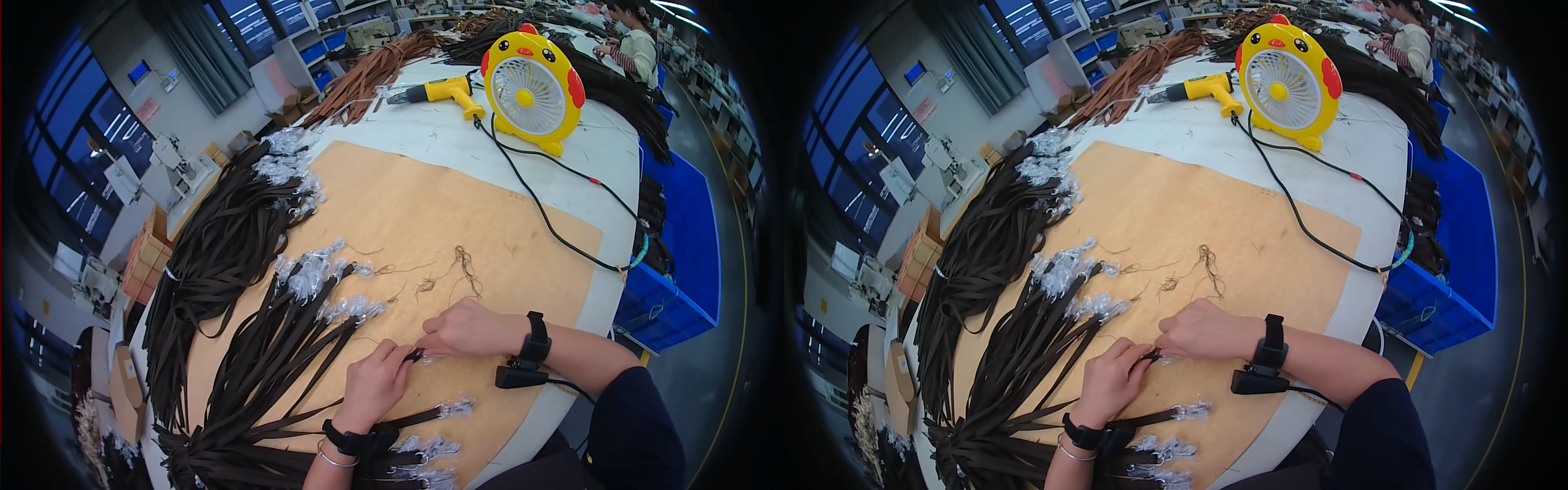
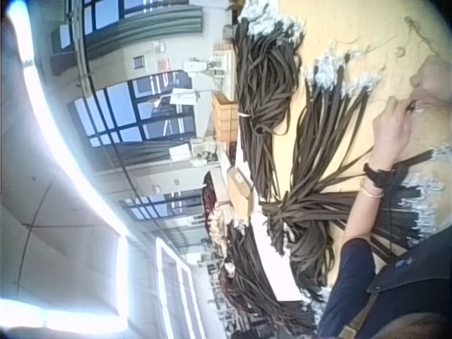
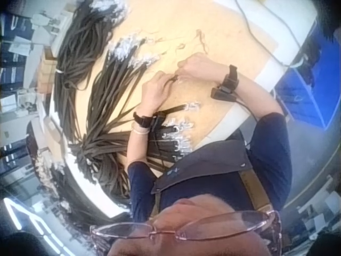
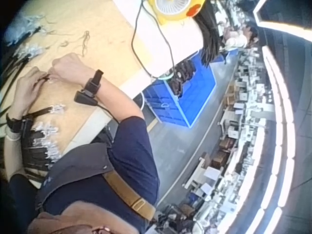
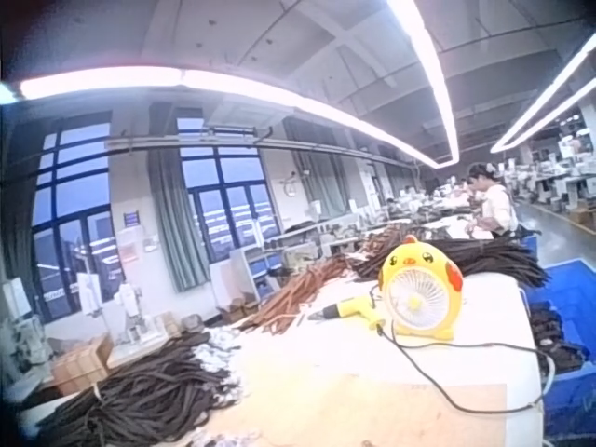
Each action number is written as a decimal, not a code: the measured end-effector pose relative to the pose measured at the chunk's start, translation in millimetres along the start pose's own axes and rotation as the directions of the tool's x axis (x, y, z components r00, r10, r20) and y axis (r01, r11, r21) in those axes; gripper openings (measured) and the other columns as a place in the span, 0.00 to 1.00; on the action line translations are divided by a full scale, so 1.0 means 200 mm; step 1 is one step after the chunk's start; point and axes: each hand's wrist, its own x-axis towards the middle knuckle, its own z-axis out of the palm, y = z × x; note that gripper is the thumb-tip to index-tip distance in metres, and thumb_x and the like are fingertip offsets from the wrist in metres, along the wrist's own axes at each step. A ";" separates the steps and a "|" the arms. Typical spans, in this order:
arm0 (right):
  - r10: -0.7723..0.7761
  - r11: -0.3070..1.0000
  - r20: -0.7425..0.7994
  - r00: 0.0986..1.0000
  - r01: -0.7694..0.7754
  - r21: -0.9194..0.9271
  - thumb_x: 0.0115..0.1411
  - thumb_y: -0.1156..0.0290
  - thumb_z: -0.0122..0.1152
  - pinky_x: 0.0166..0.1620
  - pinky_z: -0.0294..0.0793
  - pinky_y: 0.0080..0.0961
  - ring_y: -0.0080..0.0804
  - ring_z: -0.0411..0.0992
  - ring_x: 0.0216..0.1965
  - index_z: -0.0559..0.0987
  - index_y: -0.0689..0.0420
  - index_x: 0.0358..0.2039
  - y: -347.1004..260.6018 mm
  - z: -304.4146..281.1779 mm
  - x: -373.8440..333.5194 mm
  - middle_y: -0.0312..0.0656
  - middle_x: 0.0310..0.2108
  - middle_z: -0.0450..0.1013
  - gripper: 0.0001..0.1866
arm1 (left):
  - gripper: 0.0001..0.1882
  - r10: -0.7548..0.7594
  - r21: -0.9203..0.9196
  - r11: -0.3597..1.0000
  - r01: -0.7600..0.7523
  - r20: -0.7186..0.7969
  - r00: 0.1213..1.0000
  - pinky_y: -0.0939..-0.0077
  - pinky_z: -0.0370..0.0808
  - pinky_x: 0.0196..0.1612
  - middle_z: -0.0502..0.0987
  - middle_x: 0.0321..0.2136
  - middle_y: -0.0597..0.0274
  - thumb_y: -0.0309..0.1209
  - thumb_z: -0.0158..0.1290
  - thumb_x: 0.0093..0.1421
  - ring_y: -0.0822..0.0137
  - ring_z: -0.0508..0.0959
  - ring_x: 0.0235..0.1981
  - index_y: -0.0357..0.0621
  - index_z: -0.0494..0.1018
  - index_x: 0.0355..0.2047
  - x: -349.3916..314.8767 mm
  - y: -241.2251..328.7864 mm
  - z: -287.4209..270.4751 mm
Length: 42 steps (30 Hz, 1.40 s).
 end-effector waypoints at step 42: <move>0.046 0.997 0.029 0.999 -0.047 0.056 0.63 0.57 0.59 0.32 0.75 0.39 0.42 0.78 0.29 0.82 0.51 0.33 -0.02 0.03 0.01 0.39 0.27 0.74 0.12 | 0.05 -0.032 -0.282 0.959 0.017 -0.050 0.998 0.69 0.73 0.28 0.73 0.26 0.53 0.14 0.53 0.55 0.55 0.77 0.25 0.35 0.75 0.31 0.02 -0.09 0.05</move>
